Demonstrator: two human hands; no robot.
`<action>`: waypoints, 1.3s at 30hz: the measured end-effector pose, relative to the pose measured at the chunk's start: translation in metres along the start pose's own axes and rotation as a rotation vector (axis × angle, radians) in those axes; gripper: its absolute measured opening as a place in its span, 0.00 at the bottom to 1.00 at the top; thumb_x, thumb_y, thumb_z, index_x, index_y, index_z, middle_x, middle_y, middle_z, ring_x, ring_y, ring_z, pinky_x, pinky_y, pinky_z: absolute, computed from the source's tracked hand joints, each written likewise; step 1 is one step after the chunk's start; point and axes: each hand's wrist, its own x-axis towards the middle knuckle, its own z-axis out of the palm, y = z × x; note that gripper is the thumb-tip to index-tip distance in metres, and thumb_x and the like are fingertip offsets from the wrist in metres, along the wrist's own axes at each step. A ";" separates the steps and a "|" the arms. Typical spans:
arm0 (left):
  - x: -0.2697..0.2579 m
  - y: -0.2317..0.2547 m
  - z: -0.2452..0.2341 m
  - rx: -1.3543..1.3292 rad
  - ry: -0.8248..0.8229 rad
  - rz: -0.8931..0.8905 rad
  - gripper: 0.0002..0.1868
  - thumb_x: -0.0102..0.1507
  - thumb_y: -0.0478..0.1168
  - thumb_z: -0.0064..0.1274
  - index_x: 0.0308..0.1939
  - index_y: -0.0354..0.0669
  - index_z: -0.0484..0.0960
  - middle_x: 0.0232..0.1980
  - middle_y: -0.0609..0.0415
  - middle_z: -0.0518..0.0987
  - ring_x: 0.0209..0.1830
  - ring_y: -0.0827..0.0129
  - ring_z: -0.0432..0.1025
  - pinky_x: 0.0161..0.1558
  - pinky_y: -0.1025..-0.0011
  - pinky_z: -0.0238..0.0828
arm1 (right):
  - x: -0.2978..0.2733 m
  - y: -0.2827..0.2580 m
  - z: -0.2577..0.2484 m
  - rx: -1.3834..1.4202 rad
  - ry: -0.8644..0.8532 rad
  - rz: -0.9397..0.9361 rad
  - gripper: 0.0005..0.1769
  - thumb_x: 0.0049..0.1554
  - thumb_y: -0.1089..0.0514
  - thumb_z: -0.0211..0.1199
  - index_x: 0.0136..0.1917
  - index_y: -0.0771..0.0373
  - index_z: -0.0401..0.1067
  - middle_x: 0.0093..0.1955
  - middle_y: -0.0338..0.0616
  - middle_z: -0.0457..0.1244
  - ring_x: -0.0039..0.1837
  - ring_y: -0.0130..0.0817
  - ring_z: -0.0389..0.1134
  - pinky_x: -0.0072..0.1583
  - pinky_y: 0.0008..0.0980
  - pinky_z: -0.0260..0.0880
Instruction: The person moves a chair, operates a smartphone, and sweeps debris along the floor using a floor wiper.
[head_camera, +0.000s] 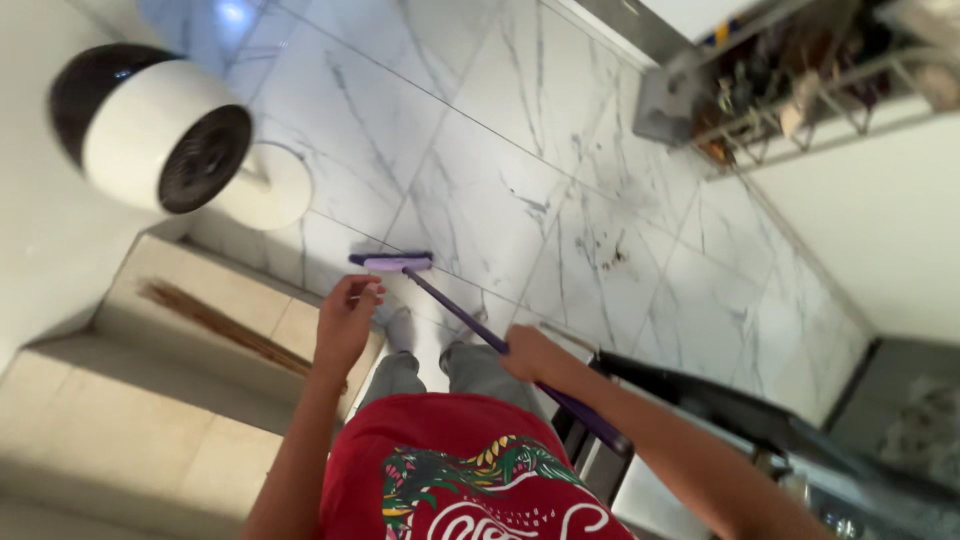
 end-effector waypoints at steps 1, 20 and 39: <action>0.004 0.000 0.006 0.023 -0.029 0.017 0.11 0.65 0.40 0.45 0.47 0.39 0.77 0.43 0.51 0.81 0.41 0.68 0.75 0.42 0.71 0.70 | 0.004 0.008 0.009 0.023 -0.029 0.089 0.14 0.47 0.57 0.61 0.42 0.72 0.74 0.40 0.63 0.66 0.45 0.56 0.69 0.49 0.47 0.71; 0.005 0.062 0.171 0.168 -0.319 -0.021 0.13 0.66 0.41 0.44 0.49 0.39 0.76 0.46 0.51 0.81 0.45 0.68 0.76 0.45 0.71 0.72 | -0.070 0.183 -0.012 2.202 0.018 0.193 0.14 0.61 0.55 0.54 0.53 0.68 0.66 0.25 0.27 0.50 0.24 0.15 0.49 0.24 0.18 0.47; -0.026 0.125 0.347 0.230 -0.552 -0.082 0.13 0.66 0.42 0.42 0.49 0.40 0.77 0.47 0.51 0.81 0.47 0.67 0.76 0.48 0.70 0.72 | -0.073 0.419 0.079 2.056 0.935 0.882 0.07 0.51 0.60 0.53 0.34 0.65 0.63 0.25 0.47 0.56 0.27 0.38 0.58 0.29 0.38 0.58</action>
